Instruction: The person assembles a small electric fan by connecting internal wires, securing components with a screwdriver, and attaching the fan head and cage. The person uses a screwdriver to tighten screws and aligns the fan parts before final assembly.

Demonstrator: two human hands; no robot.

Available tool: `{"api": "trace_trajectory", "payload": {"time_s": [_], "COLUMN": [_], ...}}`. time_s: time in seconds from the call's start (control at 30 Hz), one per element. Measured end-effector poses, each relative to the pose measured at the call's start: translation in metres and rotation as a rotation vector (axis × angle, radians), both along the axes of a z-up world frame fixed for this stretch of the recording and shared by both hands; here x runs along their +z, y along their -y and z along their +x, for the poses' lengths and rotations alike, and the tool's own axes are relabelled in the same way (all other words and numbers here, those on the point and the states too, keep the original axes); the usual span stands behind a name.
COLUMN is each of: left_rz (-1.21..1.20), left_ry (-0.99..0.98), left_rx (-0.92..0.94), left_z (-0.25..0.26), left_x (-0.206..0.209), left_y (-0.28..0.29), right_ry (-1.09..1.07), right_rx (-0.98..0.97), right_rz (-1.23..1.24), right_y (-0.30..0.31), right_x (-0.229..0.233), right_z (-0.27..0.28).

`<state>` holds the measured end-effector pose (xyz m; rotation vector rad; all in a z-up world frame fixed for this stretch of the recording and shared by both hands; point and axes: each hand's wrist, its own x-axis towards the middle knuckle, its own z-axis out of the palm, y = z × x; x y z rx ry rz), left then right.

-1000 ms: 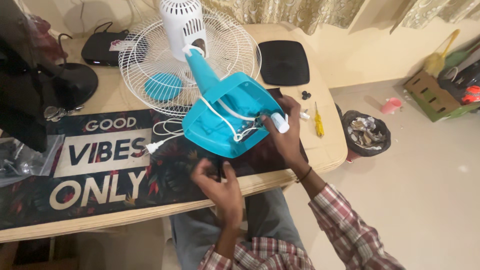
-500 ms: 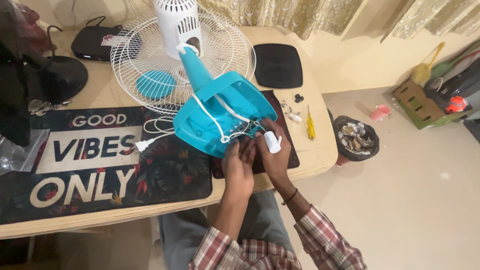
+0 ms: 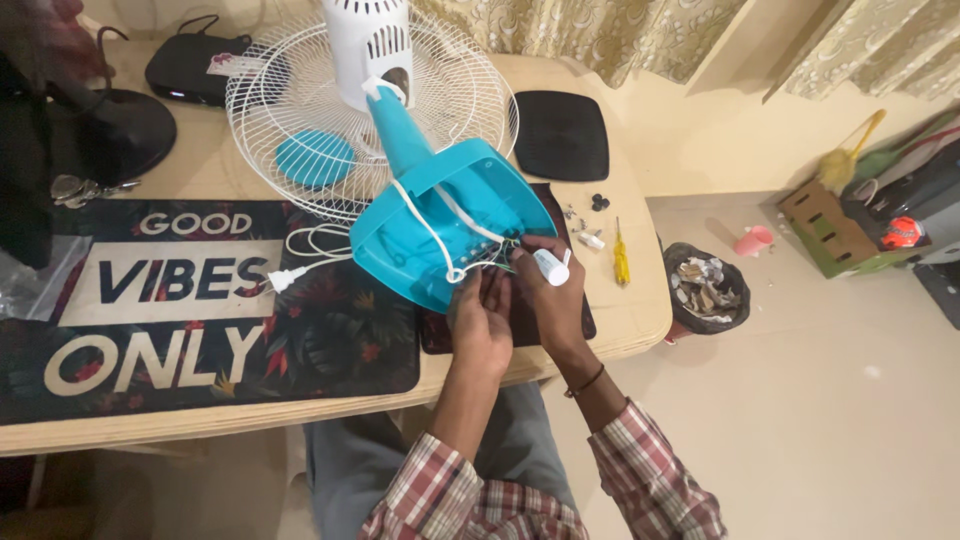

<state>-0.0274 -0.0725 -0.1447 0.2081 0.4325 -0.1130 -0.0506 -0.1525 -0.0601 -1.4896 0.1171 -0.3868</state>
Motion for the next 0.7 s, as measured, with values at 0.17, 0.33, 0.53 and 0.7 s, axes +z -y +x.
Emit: {"api": "trace_trajectory", "payload": {"time_s": [0.17, 0.33, 0.53, 0.7], "left_rz": [0.032, 0.047, 0.035, 0.025], "left_ry": [0.036, 0.017, 0.039, 0.119], "left_rx": [-0.007, -0.04, -0.04, -0.025], "left_z": [-0.01, -0.02, -0.029, -0.035], "left_x": [0.012, 0.023, 0.022, 0.02], "left_y": [-0.002, -0.003, 0.0, -0.001], "right_ry": [0.026, 0.078, 0.092, 0.086], "right_rx": [-0.017, -0.025, -0.039, -0.009], "right_rz": [0.036, 0.02, -0.023, 0.023], "right_y": [-0.003, -0.001, 0.004, 0.007], "right_x": [-0.003, -0.008, -0.011, -0.01], "right_z": [0.0, 0.0, -0.004, -0.01]}}
